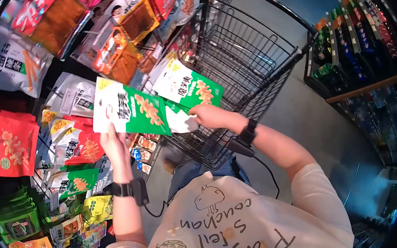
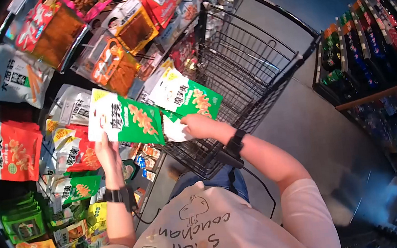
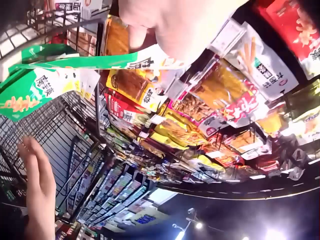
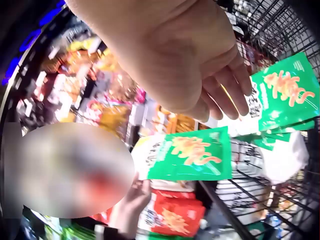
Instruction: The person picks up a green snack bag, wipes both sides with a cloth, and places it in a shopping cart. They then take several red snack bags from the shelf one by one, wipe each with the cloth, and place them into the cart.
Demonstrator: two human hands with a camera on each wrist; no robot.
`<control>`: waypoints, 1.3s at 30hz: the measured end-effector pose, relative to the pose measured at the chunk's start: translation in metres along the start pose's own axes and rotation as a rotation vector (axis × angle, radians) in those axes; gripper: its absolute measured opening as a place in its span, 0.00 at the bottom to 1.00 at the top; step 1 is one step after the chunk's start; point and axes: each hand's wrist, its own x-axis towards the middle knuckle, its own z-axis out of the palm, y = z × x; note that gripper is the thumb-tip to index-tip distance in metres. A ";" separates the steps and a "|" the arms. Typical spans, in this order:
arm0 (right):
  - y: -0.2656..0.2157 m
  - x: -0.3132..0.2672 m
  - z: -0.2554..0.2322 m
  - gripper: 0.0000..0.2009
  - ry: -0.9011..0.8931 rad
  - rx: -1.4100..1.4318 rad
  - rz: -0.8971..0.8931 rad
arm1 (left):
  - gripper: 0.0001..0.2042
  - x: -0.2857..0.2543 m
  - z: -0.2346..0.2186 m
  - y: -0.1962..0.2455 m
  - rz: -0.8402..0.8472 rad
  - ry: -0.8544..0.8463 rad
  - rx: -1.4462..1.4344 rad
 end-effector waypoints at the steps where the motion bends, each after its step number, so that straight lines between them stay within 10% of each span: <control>1: 0.005 0.014 0.016 0.12 -0.198 -0.113 0.050 | 0.16 -0.009 -0.012 -0.002 0.013 0.021 -0.036; 8: 0.033 0.062 0.095 0.19 -0.424 -0.451 0.231 | 0.14 -0.047 -0.084 -0.024 -0.204 0.116 -0.086; 10: 0.109 0.074 0.155 0.19 -0.371 -0.609 -0.003 | 0.15 -0.058 -0.081 -0.017 -0.193 0.133 -0.107; 20: 0.107 0.054 0.143 0.15 -0.269 -0.182 -0.082 | 0.16 -0.060 -0.113 -0.010 -0.385 0.060 -0.103; 22: 0.095 0.064 0.121 0.15 -0.409 -0.226 0.175 | 0.19 -0.060 -0.117 -0.008 -0.455 -0.062 -0.043; 23: 0.105 0.068 0.115 0.14 -0.363 -0.353 -0.061 | 0.19 -0.060 -0.119 -0.008 -0.458 -0.061 -0.043; 25: 0.050 0.067 0.052 0.15 -0.198 0.040 0.261 | 0.23 -0.059 -0.122 -0.011 -0.509 -0.134 -0.105; 28: 0.006 0.054 -0.007 0.14 0.092 0.611 0.238 | 0.26 -0.060 -0.119 -0.008 -0.520 -0.207 -0.088; 32: -0.102 0.048 -0.023 0.11 0.190 0.237 0.052 | 0.27 -0.061 -0.120 -0.017 -0.505 -0.226 -0.063; 34: -0.126 0.057 0.014 0.13 0.171 -0.098 -0.331 | 0.27 -0.060 -0.122 -0.021 -0.496 -0.227 -0.045; 39: -0.136 0.064 0.092 0.17 -0.008 -0.286 -0.484 | 0.22 -0.062 -0.124 -0.026 -0.503 -0.199 -0.035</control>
